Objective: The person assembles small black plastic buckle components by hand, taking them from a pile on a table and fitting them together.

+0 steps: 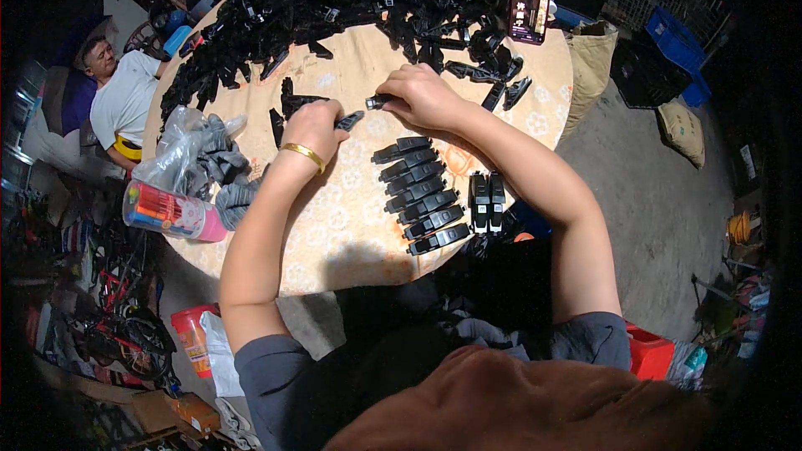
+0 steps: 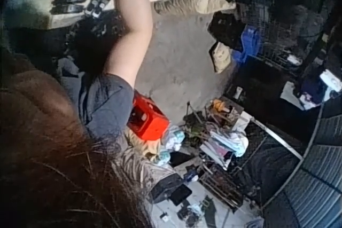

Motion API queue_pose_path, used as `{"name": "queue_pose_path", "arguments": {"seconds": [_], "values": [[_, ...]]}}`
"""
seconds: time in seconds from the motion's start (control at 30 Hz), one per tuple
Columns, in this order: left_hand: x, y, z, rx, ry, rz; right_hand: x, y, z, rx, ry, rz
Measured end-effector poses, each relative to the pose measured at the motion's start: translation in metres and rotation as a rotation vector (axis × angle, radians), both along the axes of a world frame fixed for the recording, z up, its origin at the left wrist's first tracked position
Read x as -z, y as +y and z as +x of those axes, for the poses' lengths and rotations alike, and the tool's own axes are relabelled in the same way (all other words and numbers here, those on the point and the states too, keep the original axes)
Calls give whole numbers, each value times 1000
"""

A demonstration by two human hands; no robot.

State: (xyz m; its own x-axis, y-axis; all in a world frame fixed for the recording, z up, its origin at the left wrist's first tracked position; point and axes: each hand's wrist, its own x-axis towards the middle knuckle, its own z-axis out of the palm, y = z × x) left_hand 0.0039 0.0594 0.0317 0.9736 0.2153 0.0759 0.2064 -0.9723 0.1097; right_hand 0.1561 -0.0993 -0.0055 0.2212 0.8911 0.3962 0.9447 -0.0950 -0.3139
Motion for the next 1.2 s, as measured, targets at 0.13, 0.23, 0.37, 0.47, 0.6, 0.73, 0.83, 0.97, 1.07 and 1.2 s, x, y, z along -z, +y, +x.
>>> {"name": "queue_pose_path", "arguments": {"seconds": [0.13,0.23,0.37,0.47,0.6,0.73,0.83,0.97,1.07,1.2], "values": [[15,-9,4,127,-229,-112,-2,-5,0,21,156,92],[18,-11,8,114,-318,-367,-7,-10,-2,77,266,61],[12,-1,13,31,-114,-661,-1,-12,7,169,177,-40],[27,13,13,120,-216,-350,-1,-12,5,234,84,-34],[23,11,13,99,-349,-568,-7,-15,0,159,103,55],[-10,2,5,225,-230,-463,-4,-16,7,118,44,-26],[-3,7,4,467,-234,-201,-2,-16,6,142,31,-6],[7,8,5,553,-153,-44,-6,-16,4,187,57,-35],[9,8,6,499,-200,-51,-6,-16,2,185,43,-28],[28,-2,14,300,-340,-155,-5,-14,0,114,90,103]]}}
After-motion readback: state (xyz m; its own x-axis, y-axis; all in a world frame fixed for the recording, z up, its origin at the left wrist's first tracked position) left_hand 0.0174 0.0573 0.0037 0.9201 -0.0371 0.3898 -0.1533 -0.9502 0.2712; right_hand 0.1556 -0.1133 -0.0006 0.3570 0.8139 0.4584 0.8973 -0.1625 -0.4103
